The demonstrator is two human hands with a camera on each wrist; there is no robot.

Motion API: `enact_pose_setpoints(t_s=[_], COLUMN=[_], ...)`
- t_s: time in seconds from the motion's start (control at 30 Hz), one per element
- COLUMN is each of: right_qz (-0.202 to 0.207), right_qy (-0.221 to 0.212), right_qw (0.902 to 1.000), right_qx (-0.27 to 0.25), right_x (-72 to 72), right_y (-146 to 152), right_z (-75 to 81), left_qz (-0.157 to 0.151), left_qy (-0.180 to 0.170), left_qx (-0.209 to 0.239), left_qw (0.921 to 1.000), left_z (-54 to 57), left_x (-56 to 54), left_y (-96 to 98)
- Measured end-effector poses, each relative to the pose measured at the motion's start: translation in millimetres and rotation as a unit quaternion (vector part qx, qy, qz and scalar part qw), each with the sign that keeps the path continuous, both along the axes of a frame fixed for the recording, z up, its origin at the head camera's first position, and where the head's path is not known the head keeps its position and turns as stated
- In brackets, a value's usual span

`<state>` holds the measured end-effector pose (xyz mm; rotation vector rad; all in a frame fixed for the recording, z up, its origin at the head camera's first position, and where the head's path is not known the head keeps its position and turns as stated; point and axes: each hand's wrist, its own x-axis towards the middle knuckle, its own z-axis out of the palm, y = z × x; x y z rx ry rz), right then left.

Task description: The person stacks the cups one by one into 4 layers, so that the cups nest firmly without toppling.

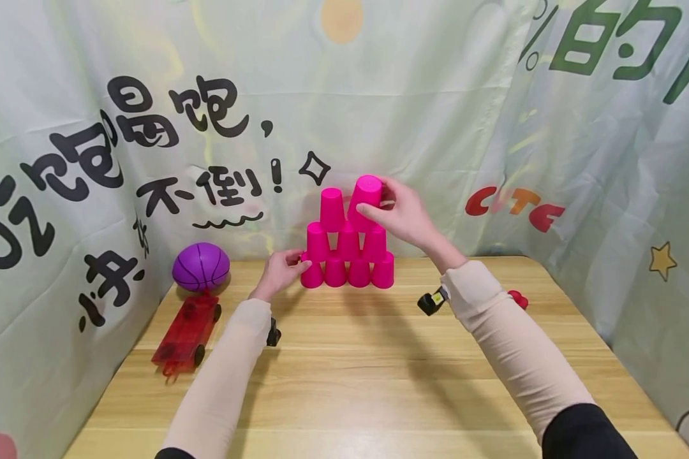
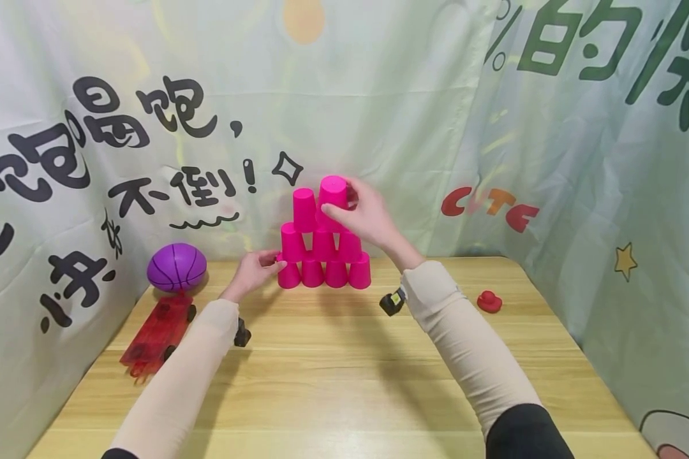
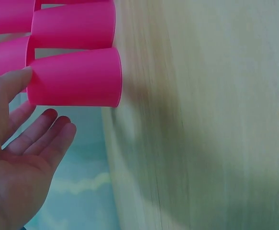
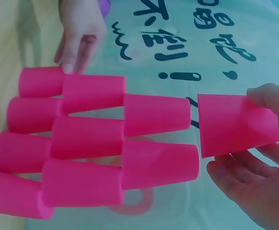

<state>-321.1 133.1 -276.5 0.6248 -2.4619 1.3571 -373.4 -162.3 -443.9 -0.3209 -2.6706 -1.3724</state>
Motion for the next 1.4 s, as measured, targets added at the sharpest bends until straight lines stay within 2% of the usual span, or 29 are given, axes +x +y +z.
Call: enact_pose_setpoints(t_s=[0.23,0.6,0.93,1.4], right_qz=[-0.021,-0.04,-0.043,-0.057], right_qy=[-0.023,-0.035,-0.042,-0.037], right_qw=[0.9995,0.9986,0.998,0.9966], right_qx=[0.003,0.001,0.021,0.047], right_x=[-23.9,-49.9,-59.6,-67.2], right_y=[-8,-17,-31,-39], right_z=[15.7,23.5,32.2,31.7], left_qz=[0.007,0.004,0.007,0.018], left_qy=[-0.014,-0.023,-0.028,-0.034], left_qx=[0.002,0.017,0.017,0.015], left_qw=[0.9999,0.9996,0.9994,0.9991], left_z=[0.3,-2.5,-0.5,-4.7], left_x=[-2.6,-4.6,-5.2,-7.6], left_y=[0.0,1.3,-0.6,-2.1])
